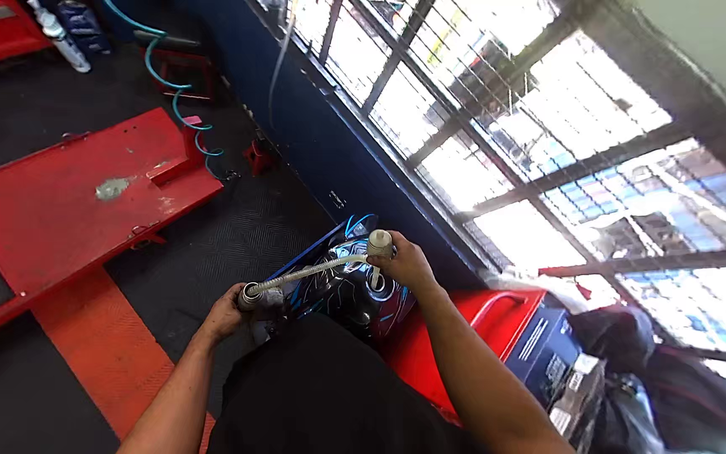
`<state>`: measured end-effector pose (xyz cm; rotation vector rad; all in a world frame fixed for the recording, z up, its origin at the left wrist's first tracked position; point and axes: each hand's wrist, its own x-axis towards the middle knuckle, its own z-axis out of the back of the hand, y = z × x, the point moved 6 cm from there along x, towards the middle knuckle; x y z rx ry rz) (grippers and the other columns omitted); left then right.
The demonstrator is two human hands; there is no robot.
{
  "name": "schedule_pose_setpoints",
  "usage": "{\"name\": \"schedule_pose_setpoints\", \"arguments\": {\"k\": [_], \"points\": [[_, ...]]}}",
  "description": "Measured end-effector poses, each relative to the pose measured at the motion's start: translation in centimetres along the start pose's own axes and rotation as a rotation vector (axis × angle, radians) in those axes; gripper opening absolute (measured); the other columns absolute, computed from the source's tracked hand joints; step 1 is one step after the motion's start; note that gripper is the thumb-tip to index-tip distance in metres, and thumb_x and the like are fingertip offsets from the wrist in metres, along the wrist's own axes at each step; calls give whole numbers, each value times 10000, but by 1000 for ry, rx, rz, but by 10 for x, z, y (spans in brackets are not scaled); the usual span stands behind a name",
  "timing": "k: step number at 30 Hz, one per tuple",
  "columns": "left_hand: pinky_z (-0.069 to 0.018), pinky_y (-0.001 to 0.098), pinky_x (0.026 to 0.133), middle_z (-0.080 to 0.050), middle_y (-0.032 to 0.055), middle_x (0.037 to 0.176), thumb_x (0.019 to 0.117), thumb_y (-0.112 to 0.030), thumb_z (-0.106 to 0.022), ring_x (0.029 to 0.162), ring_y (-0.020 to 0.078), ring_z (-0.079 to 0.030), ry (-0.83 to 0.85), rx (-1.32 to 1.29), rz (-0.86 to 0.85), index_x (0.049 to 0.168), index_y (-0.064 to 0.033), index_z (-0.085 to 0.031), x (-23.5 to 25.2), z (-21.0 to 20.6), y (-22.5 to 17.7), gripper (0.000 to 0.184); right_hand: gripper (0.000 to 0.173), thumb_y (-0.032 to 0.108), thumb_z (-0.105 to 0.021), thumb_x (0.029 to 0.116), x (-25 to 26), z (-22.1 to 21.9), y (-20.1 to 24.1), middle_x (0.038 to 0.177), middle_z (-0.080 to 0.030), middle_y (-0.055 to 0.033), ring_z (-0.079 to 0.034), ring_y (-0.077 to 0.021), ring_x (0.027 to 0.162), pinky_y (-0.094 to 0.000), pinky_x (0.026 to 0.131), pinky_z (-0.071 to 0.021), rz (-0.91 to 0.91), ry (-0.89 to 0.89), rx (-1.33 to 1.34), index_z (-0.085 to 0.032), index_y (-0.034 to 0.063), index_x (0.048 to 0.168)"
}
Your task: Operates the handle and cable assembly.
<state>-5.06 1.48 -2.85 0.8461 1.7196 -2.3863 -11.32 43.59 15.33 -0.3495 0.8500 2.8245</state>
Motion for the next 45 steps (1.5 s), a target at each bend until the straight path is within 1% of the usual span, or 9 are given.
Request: {"name": "schedule_pose_setpoints", "arguments": {"k": [6,9,15,17,20,24,29,36,45], "points": [[-603,445,921,-712,70,1191,685,100,-803,1073,193,-695,-10,-40,-33,1329,-124,-603,-1,3,-7,711,651,481,-858,792,-2,-3,-2,1103,-733,-99,-710,-298,1025,-623,883,-564,6,1,30,-621,190,1324],[-598,432,927,-710,72,1188,685,98,-796,1075,184,-690,-1,-32,-47,1308,-103,-614,1,5,-14,680,546,460,-839,828,-5,-2,-6,1046,-739,-98,-721,-305,976,-623,837,-576,-10,-31,23,-650,189,1263],[-619,422,881,-726,79,1163,682,98,-783,1045,192,-708,-7,-58,-32,1277,-85,-632,6,7,-24,641,304,489,-753,890,-11,5,-15,899,-745,-61,-727,-301,875,-635,730,-563,-99,-146,-13,-729,236,1056],[-621,416,864,-730,78,1141,677,84,-787,1025,191,-710,-21,-54,-35,1254,-80,-641,8,6,-27,617,258,479,-743,894,-14,3,-18,838,-731,-48,-722,-287,830,-627,693,-553,-91,-186,26,-730,231,963],[-624,417,850,-730,88,1140,662,97,-788,1018,200,-713,-27,-81,-43,1246,-63,-643,10,4,-25,623,233,462,-748,888,-16,2,-22,795,-721,-28,-715,-263,785,-607,669,-554,-67,-194,85,-729,232,911],[-622,419,854,-729,97,1140,631,89,-797,1024,205,-712,-29,-100,-49,1243,-58,-642,10,2,-23,648,261,466,-780,875,-11,1,-23,840,-736,-8,-723,-220,811,-581,716,-577,-11,-110,130,-732,236,989],[-622,421,862,-727,102,1134,631,72,-792,1030,208,-711,-37,-89,-55,1231,-41,-641,7,0,-24,630,354,475,-780,879,-9,2,-21,958,-751,-20,-727,-231,910,-581,801,-584,9,-66,111,-712,251,1145],[-621,425,868,-732,109,1122,613,76,-790,1028,209,-711,-42,-96,-75,1206,-32,-652,9,2,-24,619,472,490,-783,872,-9,-3,-19,1074,-742,-18,-717,-241,999,-603,845,-579,36,-62,95,-657,291,1282],[-619,425,876,-729,113,1143,612,79,-786,1046,219,-708,-51,-103,-105,1216,-32,-657,11,5,-31,628,534,486,-805,845,-10,-5,-18,1128,-730,-26,-706,-238,1040,-590,886,-571,91,-61,114,-645,261,1302]]}}
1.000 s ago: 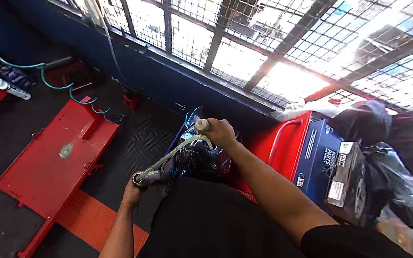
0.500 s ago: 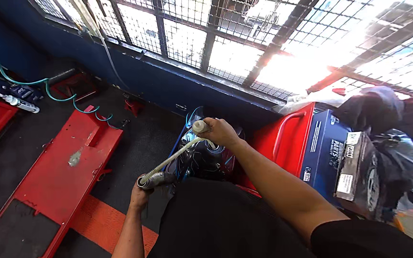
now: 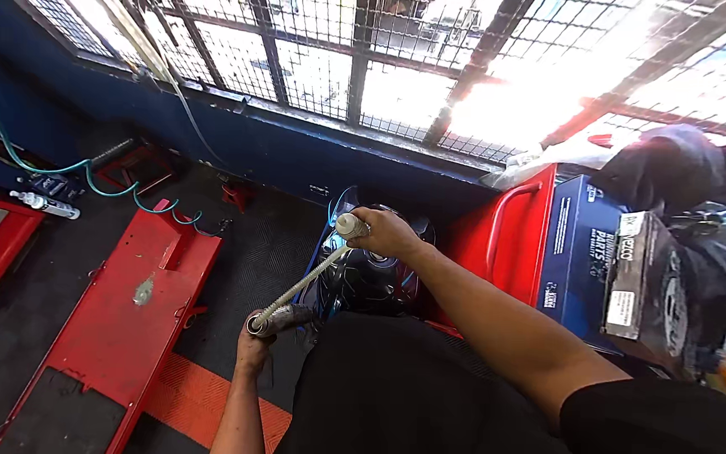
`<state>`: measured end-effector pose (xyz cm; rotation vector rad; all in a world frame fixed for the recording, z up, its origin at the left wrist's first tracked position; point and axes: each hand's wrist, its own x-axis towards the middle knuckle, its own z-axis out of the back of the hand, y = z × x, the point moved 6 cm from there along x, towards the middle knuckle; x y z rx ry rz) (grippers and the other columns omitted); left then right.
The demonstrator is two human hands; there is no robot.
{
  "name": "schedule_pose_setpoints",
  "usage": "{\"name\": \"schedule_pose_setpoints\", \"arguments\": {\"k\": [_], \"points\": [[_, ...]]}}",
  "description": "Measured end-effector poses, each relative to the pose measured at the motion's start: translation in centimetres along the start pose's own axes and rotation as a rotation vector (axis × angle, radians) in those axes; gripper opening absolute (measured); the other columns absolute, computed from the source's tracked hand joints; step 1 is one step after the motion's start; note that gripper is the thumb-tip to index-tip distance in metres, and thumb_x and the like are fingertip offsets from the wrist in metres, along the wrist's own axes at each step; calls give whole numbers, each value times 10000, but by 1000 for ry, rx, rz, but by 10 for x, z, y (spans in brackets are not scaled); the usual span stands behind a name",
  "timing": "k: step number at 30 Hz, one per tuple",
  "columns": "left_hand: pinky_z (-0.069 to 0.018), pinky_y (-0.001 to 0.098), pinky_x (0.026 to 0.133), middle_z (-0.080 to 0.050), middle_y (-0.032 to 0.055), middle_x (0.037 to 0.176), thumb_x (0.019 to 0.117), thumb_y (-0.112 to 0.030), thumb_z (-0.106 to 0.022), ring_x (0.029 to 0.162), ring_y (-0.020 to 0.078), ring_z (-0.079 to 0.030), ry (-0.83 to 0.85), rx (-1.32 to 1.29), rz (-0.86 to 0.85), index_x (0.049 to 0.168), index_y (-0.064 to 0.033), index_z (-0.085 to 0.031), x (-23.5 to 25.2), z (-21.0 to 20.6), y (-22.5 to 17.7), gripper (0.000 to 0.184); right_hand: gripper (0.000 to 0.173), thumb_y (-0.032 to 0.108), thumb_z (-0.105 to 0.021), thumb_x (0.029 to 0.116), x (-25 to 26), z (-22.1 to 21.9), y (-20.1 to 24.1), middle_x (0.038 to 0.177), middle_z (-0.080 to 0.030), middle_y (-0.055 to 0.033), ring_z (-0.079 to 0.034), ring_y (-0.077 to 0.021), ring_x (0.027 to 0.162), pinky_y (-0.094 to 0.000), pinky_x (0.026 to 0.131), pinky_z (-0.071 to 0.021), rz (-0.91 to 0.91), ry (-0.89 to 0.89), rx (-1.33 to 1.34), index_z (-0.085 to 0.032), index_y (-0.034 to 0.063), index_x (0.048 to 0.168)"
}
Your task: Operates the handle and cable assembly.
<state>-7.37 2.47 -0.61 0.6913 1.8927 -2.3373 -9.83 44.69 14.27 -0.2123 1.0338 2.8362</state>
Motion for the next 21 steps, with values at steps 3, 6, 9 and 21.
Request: {"name": "schedule_pose_setpoints", "arguments": {"k": [3,6,9,21], "points": [[-618,424,876,-730,107,1141,602,69,-785,1046,217,-707,1,2,-5,1221,-36,-656,2,0,0,642,568,499,-809,837,-1,1,3,1157,-721,-27,-695,-230,1073,-585,906,-564,4,8,1,-636,247,1315],[-617,424,875,-730,110,1135,596,79,-781,1045,215,-707,-3,-1,-11,1211,-33,-656,2,-1,1,638,593,499,-811,836,-1,1,4,1187,-712,-34,-687,-232,1100,-585,927,-559,14,14,8,-624,233,1332],[-619,425,866,-732,110,1126,589,75,-789,1035,212,-710,-11,2,-3,1200,-28,-661,3,-1,3,633,589,489,-817,835,-1,1,5,1190,-711,-34,-686,-236,1103,-585,932,-556,14,17,9,-628,225,1327],[-619,422,866,-730,119,1124,600,62,-791,1035,216,-710,-32,4,-2,1200,-14,-652,1,2,3,621,205,452,-749,892,0,9,-6,769,-711,22,-699,-188,764,-553,678,-550,-120,-95,-12,-733,249,863]]}}
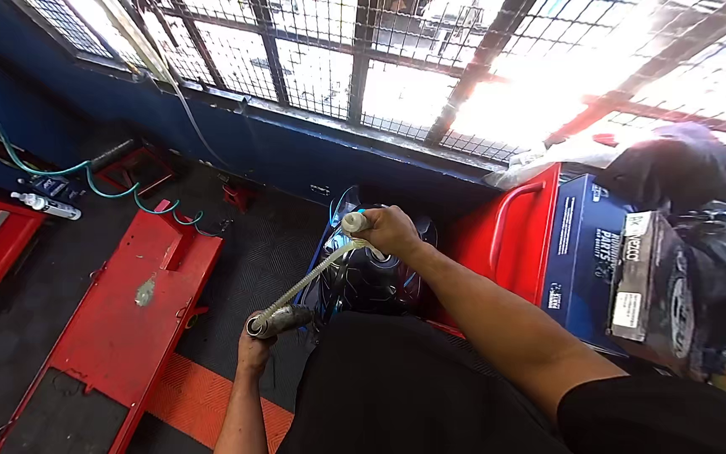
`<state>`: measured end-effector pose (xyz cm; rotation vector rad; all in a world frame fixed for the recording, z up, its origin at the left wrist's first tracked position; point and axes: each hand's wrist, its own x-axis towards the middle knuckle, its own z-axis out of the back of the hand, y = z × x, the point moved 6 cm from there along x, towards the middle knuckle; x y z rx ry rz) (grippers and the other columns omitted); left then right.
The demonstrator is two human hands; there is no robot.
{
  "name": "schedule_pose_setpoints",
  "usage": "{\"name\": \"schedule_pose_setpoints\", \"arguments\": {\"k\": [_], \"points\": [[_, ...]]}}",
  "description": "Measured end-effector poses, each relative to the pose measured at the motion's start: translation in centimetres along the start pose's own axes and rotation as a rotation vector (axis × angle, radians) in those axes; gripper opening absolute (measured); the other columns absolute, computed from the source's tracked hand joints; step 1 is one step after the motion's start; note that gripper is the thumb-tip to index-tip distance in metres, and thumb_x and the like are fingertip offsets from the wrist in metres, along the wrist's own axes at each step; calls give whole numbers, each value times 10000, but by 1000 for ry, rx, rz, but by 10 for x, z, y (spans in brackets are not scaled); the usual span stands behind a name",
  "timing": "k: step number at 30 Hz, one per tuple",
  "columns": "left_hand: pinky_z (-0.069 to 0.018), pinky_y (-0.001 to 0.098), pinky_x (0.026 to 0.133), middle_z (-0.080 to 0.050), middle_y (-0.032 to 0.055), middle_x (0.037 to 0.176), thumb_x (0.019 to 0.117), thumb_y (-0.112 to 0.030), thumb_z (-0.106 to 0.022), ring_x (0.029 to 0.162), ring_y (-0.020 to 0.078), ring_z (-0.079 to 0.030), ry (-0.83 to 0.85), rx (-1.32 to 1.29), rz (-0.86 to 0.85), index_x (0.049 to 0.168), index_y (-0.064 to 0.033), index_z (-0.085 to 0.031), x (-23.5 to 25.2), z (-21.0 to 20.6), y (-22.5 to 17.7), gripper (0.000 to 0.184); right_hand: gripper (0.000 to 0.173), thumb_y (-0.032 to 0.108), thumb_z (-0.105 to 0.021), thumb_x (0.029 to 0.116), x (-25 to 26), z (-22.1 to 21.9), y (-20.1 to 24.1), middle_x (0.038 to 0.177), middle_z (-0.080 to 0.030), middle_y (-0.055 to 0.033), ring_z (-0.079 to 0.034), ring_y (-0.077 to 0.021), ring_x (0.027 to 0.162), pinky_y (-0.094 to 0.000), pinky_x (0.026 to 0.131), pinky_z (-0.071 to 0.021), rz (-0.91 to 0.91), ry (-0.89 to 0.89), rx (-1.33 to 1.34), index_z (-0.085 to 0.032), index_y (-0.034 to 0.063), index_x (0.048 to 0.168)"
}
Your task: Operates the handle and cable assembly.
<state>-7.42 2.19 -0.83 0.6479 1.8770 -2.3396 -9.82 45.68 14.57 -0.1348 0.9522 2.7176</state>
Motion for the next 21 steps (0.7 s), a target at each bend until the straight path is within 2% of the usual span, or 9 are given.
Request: {"name": "schedule_pose_setpoints", "arguments": {"k": [4,9,21], "points": [[-623,417,851,-735,114,1118,593,77,-777,1025,211,-714,-8,-3,14,1189,-21,-661,-1,2,2,616,201,437,-730,904,-2,-3,-5,740,-703,21,-694,-189,730,-549,646,-539,20,-63,41,-732,244,847],[-623,423,845,-730,113,1131,614,98,-763,1027,219,-711,4,-26,21,1203,-31,-658,-1,-1,5,611,233,451,-766,896,-3,-5,-5,876,-750,20,-726,-176,840,-552,758,-586,40,9,106,-752,258,1027],[-625,426,851,-735,106,1119,601,63,-781,1028,213,-713,7,-8,0,1200,-41,-663,1,-3,1,620,396,475,-769,890,-1,-7,5,1020,-735,-18,-713,-223,965,-569,836,-579,107,80,8,-686,232,1192]]}}
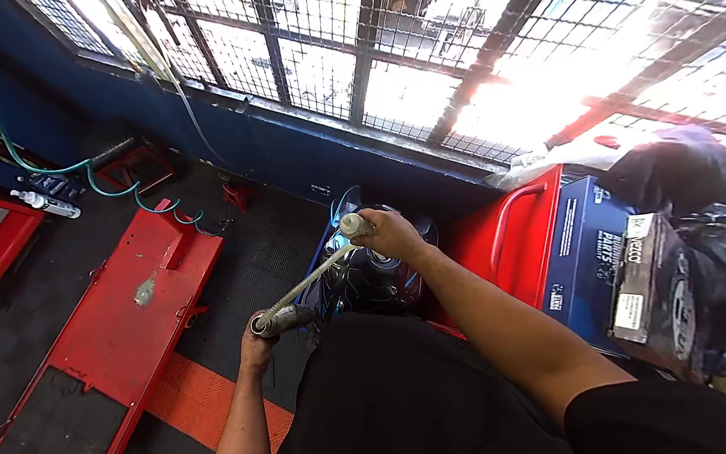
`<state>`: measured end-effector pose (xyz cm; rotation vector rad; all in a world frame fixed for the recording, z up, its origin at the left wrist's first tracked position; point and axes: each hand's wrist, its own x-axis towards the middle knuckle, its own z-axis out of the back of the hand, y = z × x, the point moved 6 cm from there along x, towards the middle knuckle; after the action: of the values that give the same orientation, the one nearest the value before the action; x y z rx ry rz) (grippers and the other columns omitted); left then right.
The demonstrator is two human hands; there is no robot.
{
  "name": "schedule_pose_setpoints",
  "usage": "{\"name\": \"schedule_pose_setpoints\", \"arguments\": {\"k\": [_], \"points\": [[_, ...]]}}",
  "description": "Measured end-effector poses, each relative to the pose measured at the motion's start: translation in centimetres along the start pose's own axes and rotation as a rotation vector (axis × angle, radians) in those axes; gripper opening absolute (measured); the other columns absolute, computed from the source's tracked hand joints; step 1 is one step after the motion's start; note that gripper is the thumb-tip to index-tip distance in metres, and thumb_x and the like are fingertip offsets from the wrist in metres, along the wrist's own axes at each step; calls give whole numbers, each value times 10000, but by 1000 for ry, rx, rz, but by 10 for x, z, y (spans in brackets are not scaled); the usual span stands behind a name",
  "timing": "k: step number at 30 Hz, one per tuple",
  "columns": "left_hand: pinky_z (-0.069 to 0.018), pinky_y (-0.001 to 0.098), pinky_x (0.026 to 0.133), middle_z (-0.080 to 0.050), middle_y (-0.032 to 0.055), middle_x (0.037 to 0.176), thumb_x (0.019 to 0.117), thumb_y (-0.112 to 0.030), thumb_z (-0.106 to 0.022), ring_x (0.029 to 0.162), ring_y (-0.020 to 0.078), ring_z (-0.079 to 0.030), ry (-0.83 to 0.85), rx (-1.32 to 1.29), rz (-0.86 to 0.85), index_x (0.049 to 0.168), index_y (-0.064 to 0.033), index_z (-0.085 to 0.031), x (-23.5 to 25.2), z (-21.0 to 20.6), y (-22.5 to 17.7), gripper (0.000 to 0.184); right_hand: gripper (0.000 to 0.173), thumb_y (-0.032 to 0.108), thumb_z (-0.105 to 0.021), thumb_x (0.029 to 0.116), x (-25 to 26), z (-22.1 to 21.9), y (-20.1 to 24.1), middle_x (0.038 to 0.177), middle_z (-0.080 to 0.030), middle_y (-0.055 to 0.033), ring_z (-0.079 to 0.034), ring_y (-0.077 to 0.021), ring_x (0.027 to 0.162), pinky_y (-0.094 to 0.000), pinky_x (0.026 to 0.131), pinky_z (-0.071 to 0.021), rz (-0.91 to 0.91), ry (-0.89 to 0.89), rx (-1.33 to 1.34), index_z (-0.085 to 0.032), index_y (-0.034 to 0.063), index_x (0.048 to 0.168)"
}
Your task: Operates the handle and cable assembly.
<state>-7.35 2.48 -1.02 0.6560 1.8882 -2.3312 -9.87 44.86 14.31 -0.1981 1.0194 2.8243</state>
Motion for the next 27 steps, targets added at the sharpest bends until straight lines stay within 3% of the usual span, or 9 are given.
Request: {"name": "schedule_pose_setpoints", "arguments": {"k": [7,16,20,23,27], "points": [[-624,417,841,-735,112,1116,605,97,-764,1017,213,-714,-2,-23,-2,1204,-35,-659,-1,0,1,621,502,480,-783,877,-1,0,-1,1138,-728,-32,-701,-230,1063,-578,909,-570,23,-18,11,-655,227,1292],[-623,419,854,-729,114,1137,606,98,-773,1036,215,-710,-5,-26,12,1230,-31,-645,-2,-1,3,650,638,528,-797,844,-4,0,2,1197,-714,-36,-691,-239,1100,-587,918,-562,6,-7,12,-599,247,1381],[-622,420,847,-731,112,1125,611,86,-773,1027,216,-710,3,-26,-2,1206,-38,-662,-1,-1,2,618,659,447,-834,832,-4,2,2,1283,-681,-28,-662,-227,1172,-583,969,-548,12,-22,25,-585,231,1403],[-622,417,843,-730,109,1127,614,97,-764,1029,216,-709,8,-27,-5,1203,-43,-661,-1,0,1,615,492,356,-837,850,-4,6,4,1164,-716,-26,-691,-235,1078,-584,913,-563,-25,-38,22,-643,232,1284],[-623,419,837,-733,105,1120,610,106,-762,1022,213,-711,-2,-15,1,1198,-49,-666,0,1,1,615,295,387,-792,871,-5,12,-2,939,-751,-6,-730,-232,892,-582,761,-581,-105,-101,-29,-708,270,1129]]}}
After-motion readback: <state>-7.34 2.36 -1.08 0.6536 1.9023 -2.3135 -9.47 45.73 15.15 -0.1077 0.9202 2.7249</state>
